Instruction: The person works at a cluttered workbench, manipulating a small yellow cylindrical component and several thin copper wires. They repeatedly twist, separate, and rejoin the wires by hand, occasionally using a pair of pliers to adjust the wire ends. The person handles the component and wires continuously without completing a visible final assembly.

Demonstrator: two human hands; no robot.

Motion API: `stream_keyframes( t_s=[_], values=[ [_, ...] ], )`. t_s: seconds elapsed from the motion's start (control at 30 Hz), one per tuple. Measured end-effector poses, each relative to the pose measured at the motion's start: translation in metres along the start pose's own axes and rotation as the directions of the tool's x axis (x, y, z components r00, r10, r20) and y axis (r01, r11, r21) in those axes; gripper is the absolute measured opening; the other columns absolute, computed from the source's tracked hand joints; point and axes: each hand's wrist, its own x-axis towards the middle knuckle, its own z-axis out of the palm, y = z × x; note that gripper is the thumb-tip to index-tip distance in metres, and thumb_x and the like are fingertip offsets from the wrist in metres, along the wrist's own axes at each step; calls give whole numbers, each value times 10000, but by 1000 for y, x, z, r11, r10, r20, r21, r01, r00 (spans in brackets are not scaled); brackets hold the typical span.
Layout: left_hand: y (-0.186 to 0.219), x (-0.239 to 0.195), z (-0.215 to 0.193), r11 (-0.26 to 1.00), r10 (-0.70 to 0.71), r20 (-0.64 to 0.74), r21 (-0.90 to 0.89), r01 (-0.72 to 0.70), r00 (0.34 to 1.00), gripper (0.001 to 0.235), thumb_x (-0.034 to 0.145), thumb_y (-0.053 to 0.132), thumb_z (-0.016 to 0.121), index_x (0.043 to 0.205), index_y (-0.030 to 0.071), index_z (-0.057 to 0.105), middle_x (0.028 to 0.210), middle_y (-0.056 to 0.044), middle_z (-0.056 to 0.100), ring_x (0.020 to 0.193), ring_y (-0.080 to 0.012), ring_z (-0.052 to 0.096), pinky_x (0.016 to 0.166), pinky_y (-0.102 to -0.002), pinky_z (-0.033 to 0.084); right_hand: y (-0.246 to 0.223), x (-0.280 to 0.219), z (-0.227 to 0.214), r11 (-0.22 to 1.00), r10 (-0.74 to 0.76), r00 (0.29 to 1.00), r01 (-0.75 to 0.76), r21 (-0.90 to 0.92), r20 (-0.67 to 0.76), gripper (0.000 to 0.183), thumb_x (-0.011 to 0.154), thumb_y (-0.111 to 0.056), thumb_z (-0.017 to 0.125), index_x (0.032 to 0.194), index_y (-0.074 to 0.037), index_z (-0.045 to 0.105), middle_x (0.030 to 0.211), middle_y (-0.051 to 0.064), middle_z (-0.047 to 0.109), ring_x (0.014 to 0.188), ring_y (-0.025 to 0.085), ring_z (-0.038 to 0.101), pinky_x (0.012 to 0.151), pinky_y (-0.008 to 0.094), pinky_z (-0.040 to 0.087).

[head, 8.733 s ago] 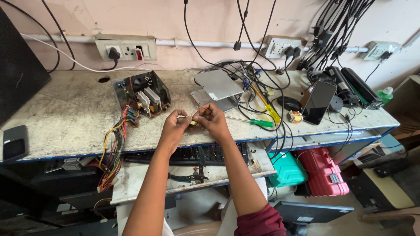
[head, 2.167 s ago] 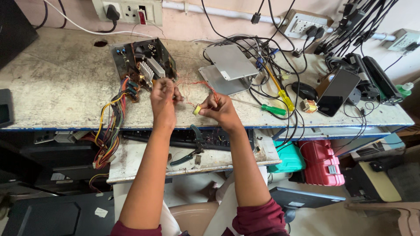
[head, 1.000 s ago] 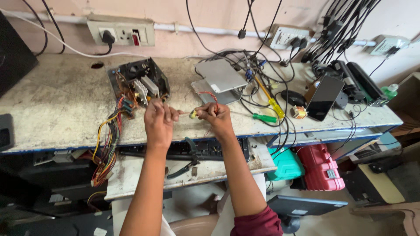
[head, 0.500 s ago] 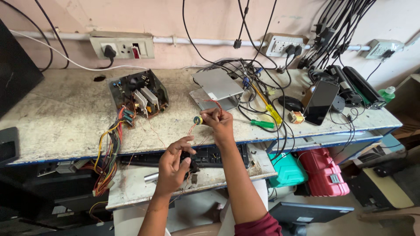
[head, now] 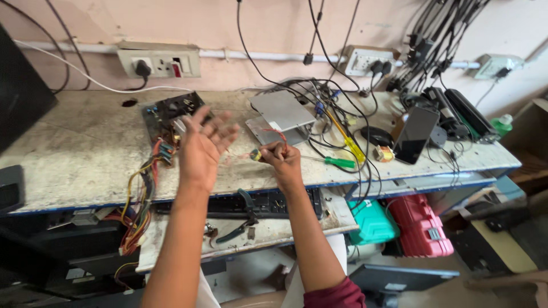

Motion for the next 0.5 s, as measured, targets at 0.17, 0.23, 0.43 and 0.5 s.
stream_keyframes(
  t_s=[0.17, 0.23, 0.43, 0.5],
  values=[
    [13, 3, 10, 918, 352, 32, 186, -351, 936, 514, 1140, 443, 430, 1385, 14, 571, 734, -10, 478, 568, -91, 414, 547, -297, 418, 0, -1, -2, 998, -3, 1000, 5, -62, 29, 477, 915, 88, 706, 659, -105, 353, 983, 157, 719, 793, 145, 657, 742, 345, 610],
    [9, -9, 6, 737, 497, 177, 430, -521, 849, 520, 1163, 456, 407, 1359, 21, 613, 690, -20, 494, 560, -107, 426, 563, -265, 382, -2, 2, -1, 999, -10, 1000, 11, -49, 25, 479, 913, 88, 704, 655, -107, 351, 980, 152, 716, 794, 141, 657, 750, 349, 615],
    [9, -42, -17, 233, 659, 384, 713, -661, 647, 469, 1191, 413, 406, 1342, 48, 658, 835, -36, 621, 772, -142, 532, 746, -298, 436, -9, -5, 2, 1000, -8, 999, 8, 2, -50, 463, 902, 85, 695, 630, -102, 371, 971, 131, 709, 815, 141, 676, 777, 365, 631],
    [18, -36, -14, 158, 654, 394, 764, -625, 646, 440, 1195, 378, 415, 1338, 56, 679, 891, -47, 625, 845, -162, 542, 796, -325, 443, -11, 0, 5, 1000, -4, 998, 3, -20, -68, 475, 885, 85, 693, 604, -109, 363, 965, 126, 714, 832, 145, 697, 789, 372, 642]
  ],
)
